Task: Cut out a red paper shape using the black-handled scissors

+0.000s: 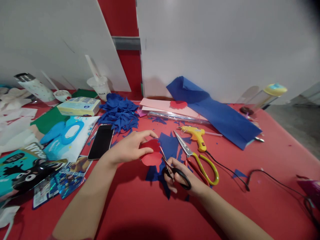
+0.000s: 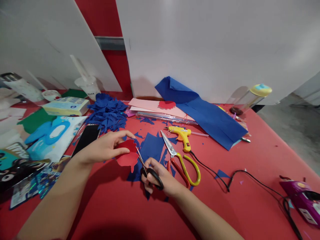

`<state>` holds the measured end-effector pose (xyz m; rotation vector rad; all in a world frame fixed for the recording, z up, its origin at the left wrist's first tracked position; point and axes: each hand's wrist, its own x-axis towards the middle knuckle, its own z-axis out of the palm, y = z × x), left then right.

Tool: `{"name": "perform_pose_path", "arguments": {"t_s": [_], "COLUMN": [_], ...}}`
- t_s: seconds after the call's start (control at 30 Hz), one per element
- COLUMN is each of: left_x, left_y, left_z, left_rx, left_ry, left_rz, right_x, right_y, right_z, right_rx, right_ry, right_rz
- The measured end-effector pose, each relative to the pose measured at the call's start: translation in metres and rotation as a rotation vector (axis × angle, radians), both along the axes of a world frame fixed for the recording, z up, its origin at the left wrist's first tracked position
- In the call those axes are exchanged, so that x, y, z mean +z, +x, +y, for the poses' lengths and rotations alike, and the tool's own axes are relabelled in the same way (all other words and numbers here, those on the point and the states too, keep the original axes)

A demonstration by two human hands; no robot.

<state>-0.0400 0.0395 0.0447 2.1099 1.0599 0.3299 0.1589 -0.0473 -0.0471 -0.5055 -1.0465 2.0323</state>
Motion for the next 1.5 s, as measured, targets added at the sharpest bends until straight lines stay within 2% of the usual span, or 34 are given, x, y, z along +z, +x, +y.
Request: {"name": "perform_pose_path", "arguments": {"t_s": [0.27, 0.67, 1.03, 1.5], "left_x": [0.001, 0.0, 0.007, 0.01], "left_y": [0.0, -0.004, -0.004, -0.004], "left_z": [0.0, 0.004, 0.004, 0.004], "left_rx": [-0.001, -0.014, -0.038, -0.068], "left_ry": [0.021, -0.115, -0.133, -0.154], "left_rz": [-0.002, -0.014, 0.071, 0.043], "right_x": [0.002, 0.005, 0.007, 0.001], "right_y": [0.0, 0.003, 0.005, 0.007], "right_z": [0.0, 0.003, 0.004, 0.006], "right_rx": [-0.006, 0.007, 0.041, 0.06], "right_ry": [-0.018, -0.048, -0.07, -0.108], "right_rz": [-0.008, -0.069, -0.115, -0.128]}}
